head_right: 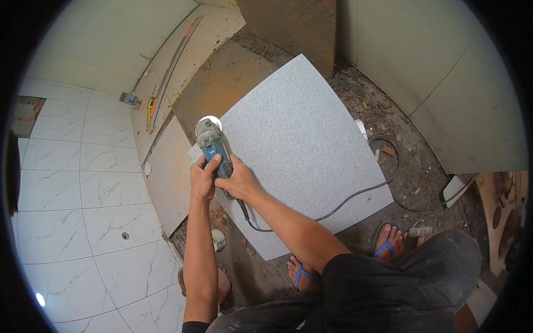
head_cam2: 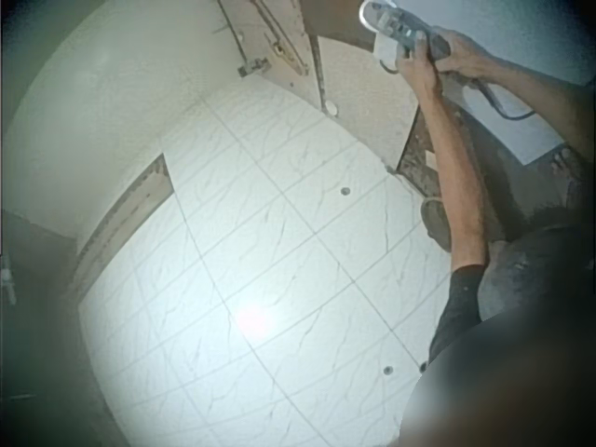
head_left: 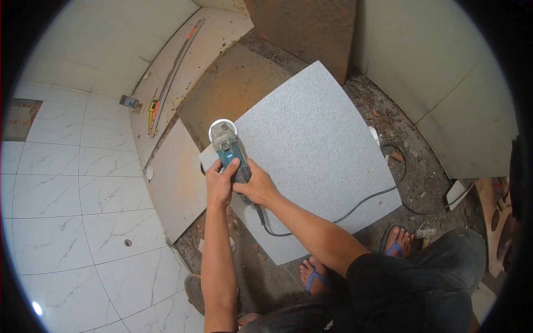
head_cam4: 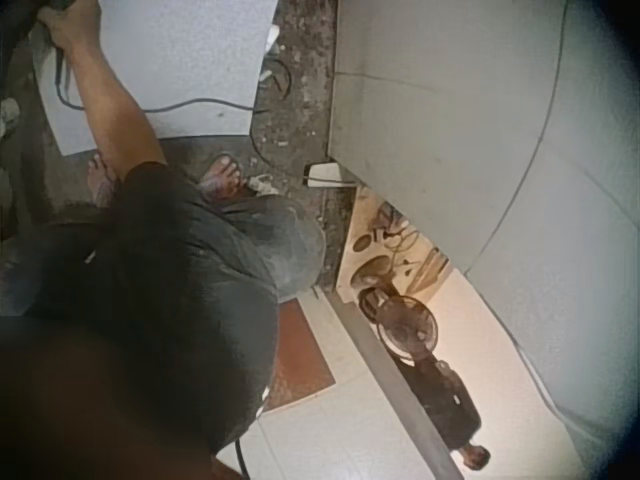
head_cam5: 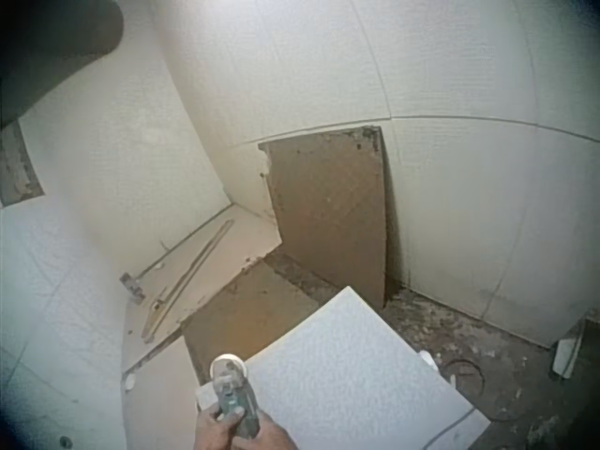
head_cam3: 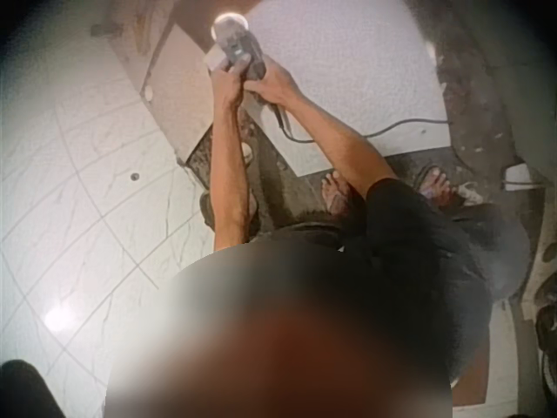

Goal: Use an angle grinder to cut a circular notch into a floor tile.

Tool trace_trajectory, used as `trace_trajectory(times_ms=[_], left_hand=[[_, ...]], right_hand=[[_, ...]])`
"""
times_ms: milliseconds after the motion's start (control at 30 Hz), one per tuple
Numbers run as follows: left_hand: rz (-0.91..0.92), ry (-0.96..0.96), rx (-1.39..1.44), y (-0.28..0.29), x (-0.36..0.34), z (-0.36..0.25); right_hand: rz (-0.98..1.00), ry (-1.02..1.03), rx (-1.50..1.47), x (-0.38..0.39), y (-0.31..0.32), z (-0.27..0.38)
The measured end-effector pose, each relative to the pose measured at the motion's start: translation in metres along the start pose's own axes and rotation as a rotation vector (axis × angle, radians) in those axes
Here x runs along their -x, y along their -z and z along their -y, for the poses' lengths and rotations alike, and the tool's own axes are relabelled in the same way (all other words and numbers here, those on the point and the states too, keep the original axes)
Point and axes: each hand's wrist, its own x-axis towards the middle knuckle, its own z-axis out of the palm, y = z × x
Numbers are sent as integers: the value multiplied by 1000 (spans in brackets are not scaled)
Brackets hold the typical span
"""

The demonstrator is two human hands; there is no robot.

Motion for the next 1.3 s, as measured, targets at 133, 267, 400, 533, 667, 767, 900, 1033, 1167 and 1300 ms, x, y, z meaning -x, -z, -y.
trace_trajectory(times_ms=[133, 267, 400, 533, 667, 767, 900, 1033, 1167, 1300], left_hand=[[2, 6, 2, 2, 0, 0], [9, 12, -2, 4, 1, -1], [18, 15, -40, 8, 0, -3], [30, 20, -75, 11, -2, -2], [40, 26, -71, 18, -3, -1], [42, 30, -98, 20, -2, 0], [62, 20, -69, 21, -3, 1], [74, 23, -52, 24, -4, 1], [90, 32, -78, 27, -3, -1], [97, 26, -75, 27, -2, -3]], right_hand=[[-23, 3, 6, 2, -3, 0], [-30, -17, -19, 5, -5, 2], [-43, 5, -28, 3, -11, -2], [-94, 62, -55, 1, -19, -10], [-96, 63, -94, 2, -25, -11], [-107, 52, -78, 3, -26, -11], [-110, 58, -97, 2, -30, -14], [-145, 93, -114, 3, -35, -15], [-148, 61, -108, 4, -37, -14], [-143, 58, -90, 4, -40, -15]])
